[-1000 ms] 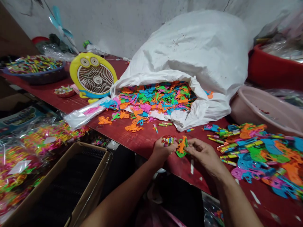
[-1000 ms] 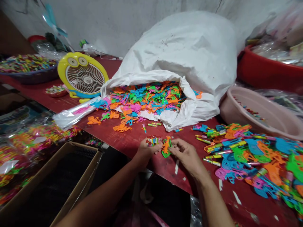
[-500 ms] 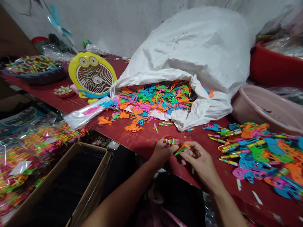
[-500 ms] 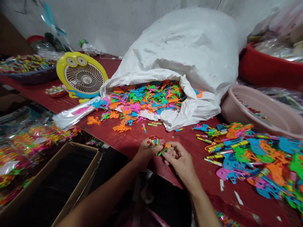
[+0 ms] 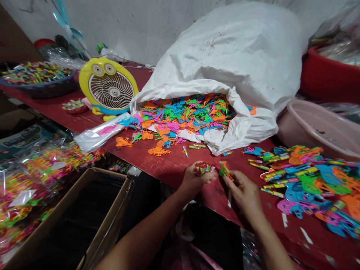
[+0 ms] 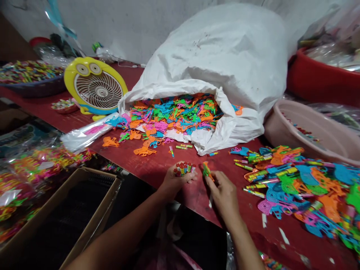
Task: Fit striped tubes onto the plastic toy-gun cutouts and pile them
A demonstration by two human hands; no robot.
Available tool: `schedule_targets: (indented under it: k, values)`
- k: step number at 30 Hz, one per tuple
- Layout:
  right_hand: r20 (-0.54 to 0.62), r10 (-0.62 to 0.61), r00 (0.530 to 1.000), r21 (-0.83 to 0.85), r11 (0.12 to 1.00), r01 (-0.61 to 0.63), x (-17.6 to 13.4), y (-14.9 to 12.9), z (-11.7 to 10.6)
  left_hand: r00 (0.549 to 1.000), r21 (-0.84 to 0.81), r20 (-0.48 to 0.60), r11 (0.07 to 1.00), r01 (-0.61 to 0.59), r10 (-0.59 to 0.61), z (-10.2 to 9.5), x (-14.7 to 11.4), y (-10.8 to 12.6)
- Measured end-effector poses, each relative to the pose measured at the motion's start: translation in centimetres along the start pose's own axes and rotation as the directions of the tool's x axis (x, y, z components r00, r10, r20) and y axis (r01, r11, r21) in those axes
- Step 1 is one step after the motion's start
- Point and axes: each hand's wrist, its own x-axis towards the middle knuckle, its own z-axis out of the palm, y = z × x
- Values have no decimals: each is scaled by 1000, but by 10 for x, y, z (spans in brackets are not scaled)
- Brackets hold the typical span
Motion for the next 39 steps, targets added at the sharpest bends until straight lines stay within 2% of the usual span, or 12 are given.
schedule_targets:
  k: [3, 6, 10, 15, 21, 24, 29, 31, 34, 36, 39]
  values:
    - [-68, 208, 976, 323, 930, -175, -2, -11, -2, 1000, -11, -20, 1000, -11, 11, 2, 0, 0]
    - [-77, 253, 964, 453, 871, -192, -6, -27, -2, 998, 1, -46, 999, -33, 33, 3, 1, -2]
    - [-99, 177, 979, 407, 905, -122, -8, -37, 7, 998, 8, -18, 998, -59, 59, 2, 2, -5]
    - [-85, 130, 988, 310, 946, -98, -8, -30, 14, 996, 21, -1, 996, -84, 84, 1, 1, -3]
    - [-130, -51, 990, -5, 999, 51, -11, -30, 13, 982, 146, -5, 972, -184, 187, 2, 0, -4]
    - [-119, -80, 990, -60, 995, 73, -9, -33, 11, 959, 242, 10, 930, -276, 283, 0, 0, -10]
    - [-124, -34, 992, -2, 999, 34, -2, -31, 14, 938, 309, 37, 889, -337, 343, -4, 0, -17]
    - [-125, 33, 992, 71, 997, -24, -3, -29, 18, 937, 321, 46, 883, -342, 346, -3, -2, -16]
    - [-48, 152, 987, 207, 968, -139, -5, -26, 17, 950, 372, 74, 876, -308, 303, -2, -2, -14]
    - [-56, 193, 980, 233, 956, -176, 0, -21, 5, 964, 376, 32, 891, -255, 263, -3, 0, -15]
    - [-255, 218, 942, 186, 967, -174, 20, -7, -42, 978, 309, -79, 937, -161, 194, -3, 6, -16]
